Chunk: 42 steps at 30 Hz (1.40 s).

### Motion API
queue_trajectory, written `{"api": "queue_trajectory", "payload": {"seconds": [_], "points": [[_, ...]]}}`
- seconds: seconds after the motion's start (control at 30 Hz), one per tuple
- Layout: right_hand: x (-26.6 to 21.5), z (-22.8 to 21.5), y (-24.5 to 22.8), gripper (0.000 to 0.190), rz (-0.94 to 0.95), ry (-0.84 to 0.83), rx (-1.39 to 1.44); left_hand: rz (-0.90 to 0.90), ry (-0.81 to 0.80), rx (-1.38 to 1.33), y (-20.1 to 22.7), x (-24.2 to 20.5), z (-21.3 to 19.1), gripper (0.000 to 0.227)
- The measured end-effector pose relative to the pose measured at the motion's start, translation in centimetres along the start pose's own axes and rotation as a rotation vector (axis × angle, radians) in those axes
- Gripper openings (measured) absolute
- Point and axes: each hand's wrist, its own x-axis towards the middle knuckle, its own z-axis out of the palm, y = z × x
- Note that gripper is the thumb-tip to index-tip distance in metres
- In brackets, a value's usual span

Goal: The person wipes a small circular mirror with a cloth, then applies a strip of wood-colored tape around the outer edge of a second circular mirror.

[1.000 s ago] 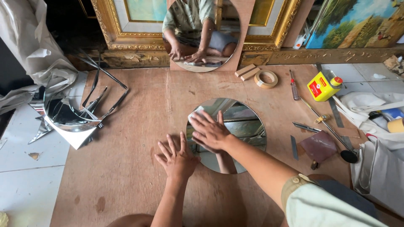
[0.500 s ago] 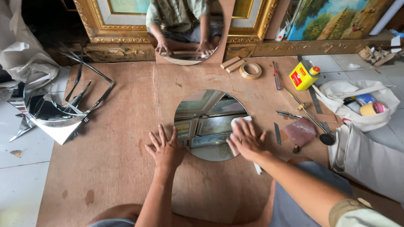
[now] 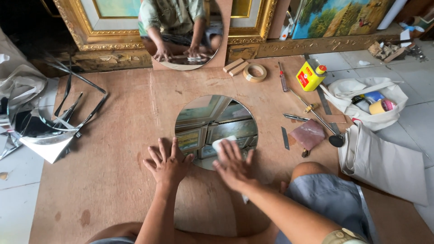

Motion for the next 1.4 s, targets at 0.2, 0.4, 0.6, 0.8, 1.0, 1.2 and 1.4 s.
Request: {"api": "queue_trajectory", "payload": {"seconds": [0.2, 0.4, 0.6, 0.8, 1.0, 1.2, 1.4], "points": [[1.1, 0.3, 5.3, 0.083, 0.419, 0.002, 0.061, -0.012, -0.02, -0.011, 0.2, 0.7, 0.4, 0.103], [-1.5, -1.7, 1.9, 0.084, 0.255, -0.101, 0.071, -0.033, -0.039, -0.013, -0.2, 1.4, 1.1, 0.103], [0.1, 2.8, 2.1, 0.094, 0.417, 0.043, -0.001, -0.047, -0.055, -0.039, 0.1, 1.8, 1.4, 0.105], [1.8, 3.3, 4.0, 0.101, 0.47, 0.041, 0.049, -0.044, -0.055, -0.044, 0.1, 1.8, 1.1, 0.104], [-2.3, 1.7, -2.7, 0.109, 0.442, -0.193, 0.155, -0.055, -0.05, -0.06, 0.4, 2.2, 1.1, 0.103], [2.4, -0.2, 1.4, 0.107, 0.571, -0.033, 0.275, -0.06, -0.047, -0.081, 0.3, 2.2, 1.1, 0.103], [2.7, 3.2, 1.4, 0.101, 0.402, -0.021, 0.114, -0.064, -0.044, -0.038, 0.4, 2.7, 1.7, 0.106]]}}
